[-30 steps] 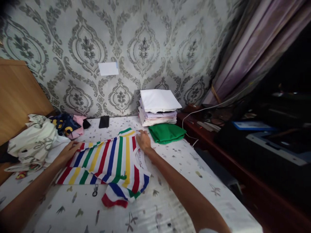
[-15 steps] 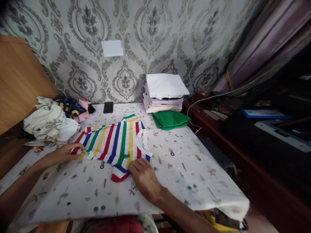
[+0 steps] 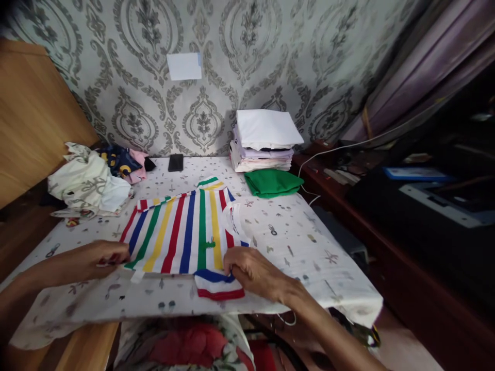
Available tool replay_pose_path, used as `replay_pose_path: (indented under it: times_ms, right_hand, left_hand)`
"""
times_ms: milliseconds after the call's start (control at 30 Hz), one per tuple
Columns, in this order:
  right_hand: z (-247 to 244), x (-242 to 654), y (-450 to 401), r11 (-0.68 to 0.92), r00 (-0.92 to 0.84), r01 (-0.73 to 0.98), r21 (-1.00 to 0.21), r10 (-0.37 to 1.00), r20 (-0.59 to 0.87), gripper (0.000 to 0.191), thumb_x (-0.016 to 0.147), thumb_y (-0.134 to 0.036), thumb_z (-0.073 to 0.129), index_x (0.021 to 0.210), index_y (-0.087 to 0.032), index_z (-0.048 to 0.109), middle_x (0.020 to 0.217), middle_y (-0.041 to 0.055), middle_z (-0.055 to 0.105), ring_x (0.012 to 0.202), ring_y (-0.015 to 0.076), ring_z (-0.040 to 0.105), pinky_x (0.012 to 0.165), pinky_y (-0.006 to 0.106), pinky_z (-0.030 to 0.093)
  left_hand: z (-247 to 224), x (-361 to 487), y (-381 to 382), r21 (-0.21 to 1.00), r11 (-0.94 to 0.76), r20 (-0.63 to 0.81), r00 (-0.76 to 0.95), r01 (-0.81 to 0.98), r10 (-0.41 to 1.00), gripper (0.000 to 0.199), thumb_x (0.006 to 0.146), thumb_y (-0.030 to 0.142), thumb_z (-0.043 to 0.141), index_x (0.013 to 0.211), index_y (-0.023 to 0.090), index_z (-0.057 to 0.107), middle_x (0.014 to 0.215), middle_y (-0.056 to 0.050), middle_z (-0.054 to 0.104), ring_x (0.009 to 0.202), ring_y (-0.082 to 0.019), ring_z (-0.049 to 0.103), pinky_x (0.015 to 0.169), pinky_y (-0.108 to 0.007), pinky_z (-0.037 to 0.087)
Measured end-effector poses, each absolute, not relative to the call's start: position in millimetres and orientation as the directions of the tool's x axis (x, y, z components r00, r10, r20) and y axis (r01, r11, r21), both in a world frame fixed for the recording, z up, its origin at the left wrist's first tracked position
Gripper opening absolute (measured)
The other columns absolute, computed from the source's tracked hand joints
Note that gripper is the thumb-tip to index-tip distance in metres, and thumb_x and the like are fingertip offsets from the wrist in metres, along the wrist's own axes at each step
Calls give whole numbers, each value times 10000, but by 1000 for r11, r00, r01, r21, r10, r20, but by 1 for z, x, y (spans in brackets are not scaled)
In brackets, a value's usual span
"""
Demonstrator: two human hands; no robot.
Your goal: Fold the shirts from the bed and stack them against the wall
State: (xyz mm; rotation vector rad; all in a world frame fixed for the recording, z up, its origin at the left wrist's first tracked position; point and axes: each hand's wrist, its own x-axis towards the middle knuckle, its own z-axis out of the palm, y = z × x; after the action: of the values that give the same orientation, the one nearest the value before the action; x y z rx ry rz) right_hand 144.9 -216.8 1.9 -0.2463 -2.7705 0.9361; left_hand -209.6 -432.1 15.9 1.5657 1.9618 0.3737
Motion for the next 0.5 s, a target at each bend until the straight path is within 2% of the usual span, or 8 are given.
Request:
replay_pose_path:
  times_ms: [100, 200, 267, 367, 500]
  right_hand:
    - [4, 148, -222, 746, -977, 118, -656, 205, 56, 254, 894, -100, 470, 902, -257, 668, 897, -8, 718, 835, 143, 673, 801, 293, 553]
    - [6, 153, -224, 706, -958, 177, -686, 282, 43, 177, 942, -201, 520, 913, -262, 684, 868, -11, 730, 795, 147, 683, 745, 275, 564]
    - [6, 156, -225, 703, -952, 218, -677, 306, 10, 162, 945, -233, 547, 915, -262, 704, 845, -14, 736, 767, 142, 682, 686, 251, 552]
    - [7, 155, -223, 724, -963, 244, -645, 257, -76, 162, 921, -208, 578, 937, -256, 732, 816, -16, 734, 721, 130, 666, 626, 224, 505]
    - [9, 124, -200, 699, -977, 213, -683, 161, -140, 232, 969, -289, 527, 945, -190, 735, 758, 6, 703, 616, 112, 588, 558, 222, 428]
  left_hand:
    - [27, -207, -429, 629, 289, -455, 40, 722, 890, 229, 783, 482, 671, 799, 254, 667, 828, -12, 678, 752, -202, 591, 669, -254, 442]
    - [35, -211, -418, 682, 313, -466, 63, 661, 883, 287, 813, 539, 648, 845, 257, 691, 855, -21, 699, 791, -218, 621, 693, -264, 463]
    - [32, -213, -408, 686, 266, -398, 44, 677, 916, 320, 858, 552, 595, 889, 253, 704, 889, -27, 707, 824, -223, 639, 724, -272, 478]
    - [13, -209, -386, 674, 122, -215, 36, 728, 976, 357, 934, 526, 508, 1086, 267, 702, 1163, -54, 701, 1037, -246, 652, 853, -295, 507]
    - [-20, -193, -350, 602, -53, -75, 123, 797, 990, 446, 1006, 520, 409, 1348, 296, 588, 1488, -67, 531, 1346, -259, 517, 1075, -342, 455]
